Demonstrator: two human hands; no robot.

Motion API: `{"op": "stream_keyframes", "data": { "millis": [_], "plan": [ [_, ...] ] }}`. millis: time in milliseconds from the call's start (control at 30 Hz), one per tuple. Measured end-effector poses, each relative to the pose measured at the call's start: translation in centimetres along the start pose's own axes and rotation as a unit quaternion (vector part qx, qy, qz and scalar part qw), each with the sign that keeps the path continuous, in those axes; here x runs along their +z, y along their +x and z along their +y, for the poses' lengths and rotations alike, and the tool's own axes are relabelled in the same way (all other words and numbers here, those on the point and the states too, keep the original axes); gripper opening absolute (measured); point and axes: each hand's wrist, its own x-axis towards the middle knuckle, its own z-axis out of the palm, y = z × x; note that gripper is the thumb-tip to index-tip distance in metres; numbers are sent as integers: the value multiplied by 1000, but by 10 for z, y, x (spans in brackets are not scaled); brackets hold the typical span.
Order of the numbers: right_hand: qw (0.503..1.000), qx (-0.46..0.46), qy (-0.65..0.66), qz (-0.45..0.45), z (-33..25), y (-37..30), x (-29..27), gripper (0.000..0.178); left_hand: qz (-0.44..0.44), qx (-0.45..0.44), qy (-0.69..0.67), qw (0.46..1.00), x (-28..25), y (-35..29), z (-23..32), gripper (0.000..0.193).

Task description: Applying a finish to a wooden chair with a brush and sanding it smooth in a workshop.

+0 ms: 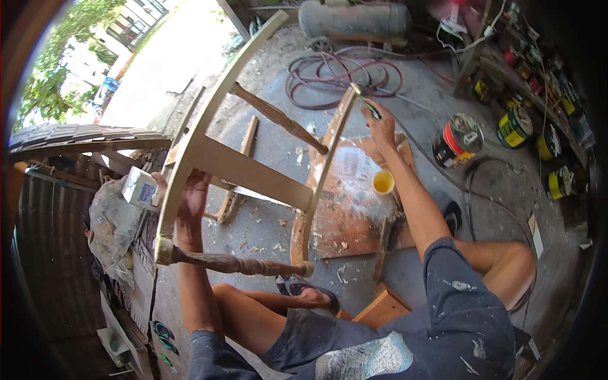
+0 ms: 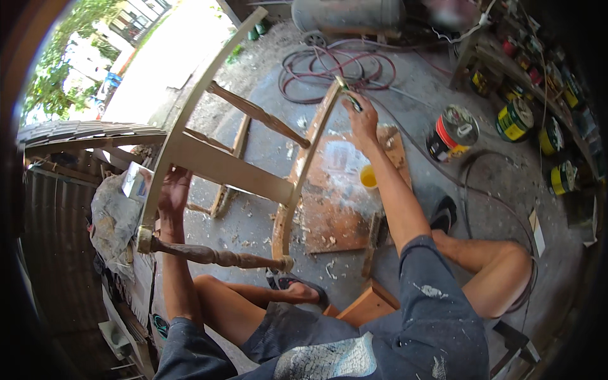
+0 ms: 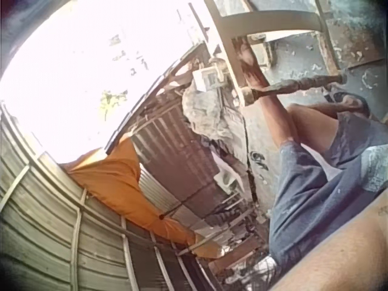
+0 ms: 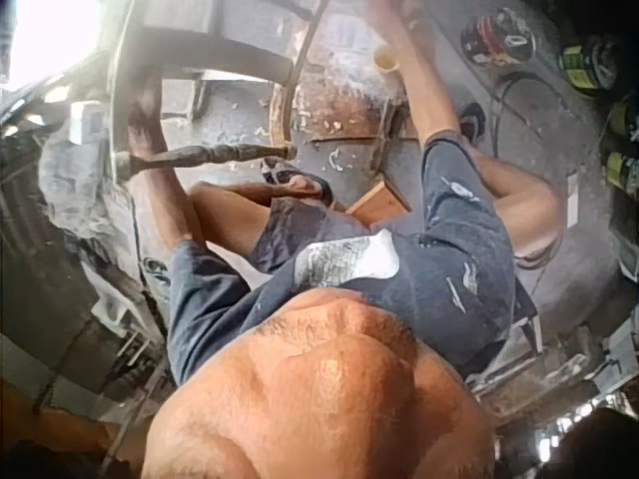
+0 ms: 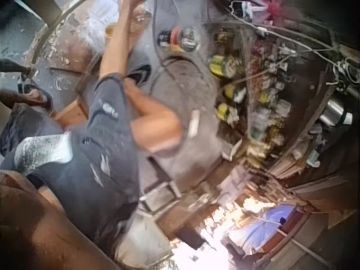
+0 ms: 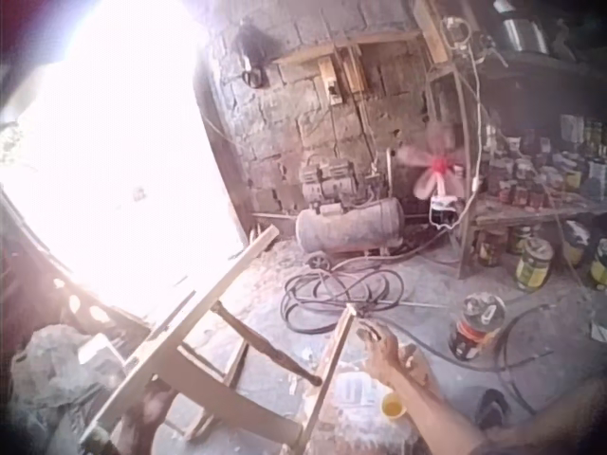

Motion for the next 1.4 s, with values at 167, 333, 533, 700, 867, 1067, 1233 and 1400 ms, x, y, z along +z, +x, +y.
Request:
{"op": "stream_keyframes", "data": {
  "millis": [167,333,533,700,867,1067,1233,1400],
  "plan": [
    [999,-20,-28,15,20,-9,4,42,56,16,5,998,20,-1,-8,88],
    [999,22,15,-20,8,-71,11,40,103,26,-17,994,21,-2,-3,88],
    [966,144,213,15,-48,-81,-38,29,110,17,-18,994,29,1,-4,88],
    [936,106,336,-27,-123,-31,-43,23,88,-9,-57,994,27,3,-22,91],
    [916,48,306,-255,-176,15,-7,26,104,-37,-95,989,32,-7,-27,102],
    [925,59,287,-243,-149,94,2,30,115,-38,-97,988,40,-8,-39,104],
    [979,-23,192,-62,-153,118,4,28,50,-70,-117,989,27,-10,-35,101],
    [970,-240,5,29,-156,76,24,30,73,-74,-111,988,26,-10,-36,104]
  ]
}}
